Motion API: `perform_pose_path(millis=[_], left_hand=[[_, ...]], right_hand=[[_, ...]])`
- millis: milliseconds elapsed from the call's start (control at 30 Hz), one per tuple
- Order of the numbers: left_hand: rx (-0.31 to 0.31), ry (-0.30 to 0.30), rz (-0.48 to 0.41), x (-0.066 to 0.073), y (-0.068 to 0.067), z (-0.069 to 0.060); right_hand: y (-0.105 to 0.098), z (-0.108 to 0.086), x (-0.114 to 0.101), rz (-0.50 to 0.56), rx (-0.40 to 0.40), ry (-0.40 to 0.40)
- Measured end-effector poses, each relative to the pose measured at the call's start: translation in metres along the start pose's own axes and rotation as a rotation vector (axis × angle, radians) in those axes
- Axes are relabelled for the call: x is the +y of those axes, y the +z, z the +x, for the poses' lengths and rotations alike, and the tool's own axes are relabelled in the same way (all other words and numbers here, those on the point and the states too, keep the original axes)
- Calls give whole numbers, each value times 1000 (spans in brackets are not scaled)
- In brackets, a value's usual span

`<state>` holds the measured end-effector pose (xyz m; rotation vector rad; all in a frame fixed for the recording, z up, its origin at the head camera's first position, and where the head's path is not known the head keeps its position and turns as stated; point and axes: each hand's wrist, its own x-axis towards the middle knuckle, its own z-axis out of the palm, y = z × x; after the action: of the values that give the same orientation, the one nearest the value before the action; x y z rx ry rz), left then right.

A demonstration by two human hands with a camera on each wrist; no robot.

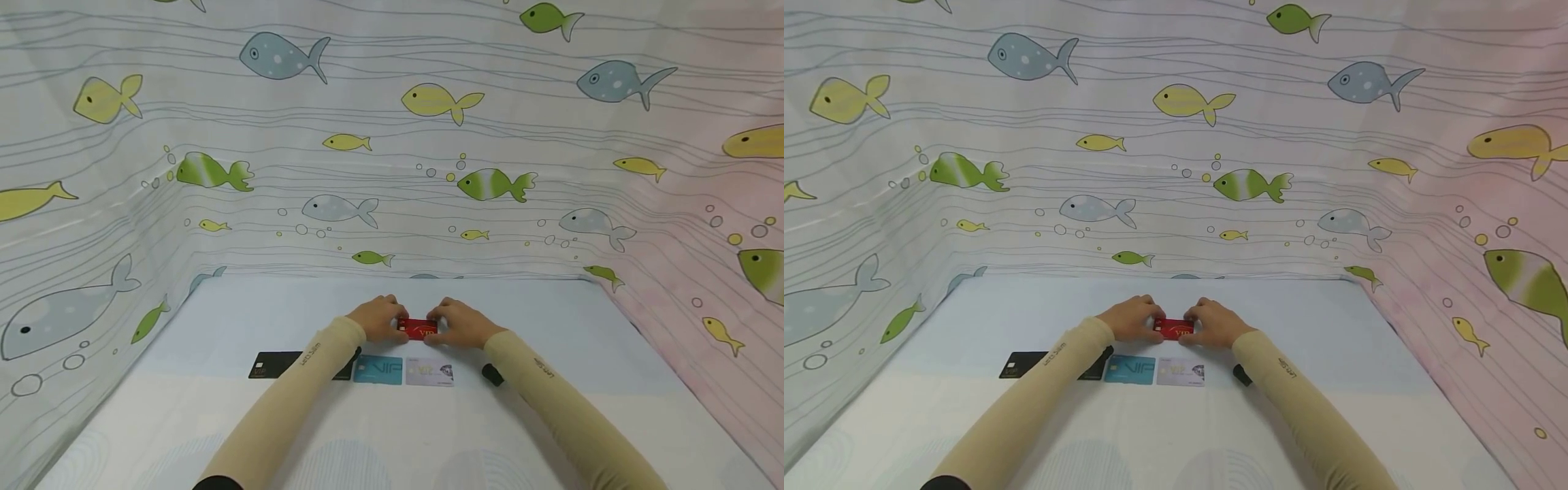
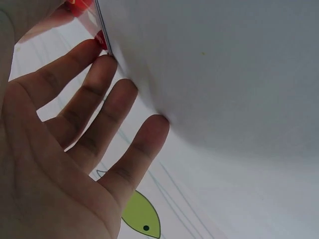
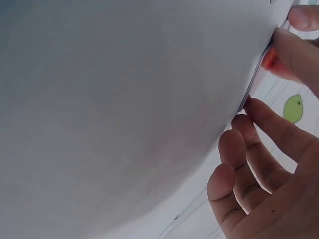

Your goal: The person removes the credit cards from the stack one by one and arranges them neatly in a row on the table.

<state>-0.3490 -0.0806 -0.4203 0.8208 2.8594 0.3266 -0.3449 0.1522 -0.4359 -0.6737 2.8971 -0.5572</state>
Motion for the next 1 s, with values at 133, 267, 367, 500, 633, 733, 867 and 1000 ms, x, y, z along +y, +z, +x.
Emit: perform_pose_path(millis=[133, 267, 367, 500, 633, 733, 867, 1000], left_hand=[[-4, -2, 4, 0, 0, 0], [5, 15, -13, 0, 1, -2], [20, 26, -20, -1, 1, -2], [36, 44, 2, -4, 4, 0], [55, 80, 31, -6, 7, 1], [68, 92, 53, -5, 8, 0], [72, 94, 80, -3, 8, -2], [84, 103, 101, -2, 8, -2]], right_hand=[[1, 1, -1, 14, -7, 4], [2, 2, 0, 25, -8, 10], [2, 3, 1, 19, 4, 6], [1, 1, 0, -8, 13, -10], [-1, -3, -3, -36, 21, -27], [-3, -5, -4, -48, 26, -28], [-3, -5, -3, -46, 24, -16], [0, -5, -2, -34, 21, -5]])
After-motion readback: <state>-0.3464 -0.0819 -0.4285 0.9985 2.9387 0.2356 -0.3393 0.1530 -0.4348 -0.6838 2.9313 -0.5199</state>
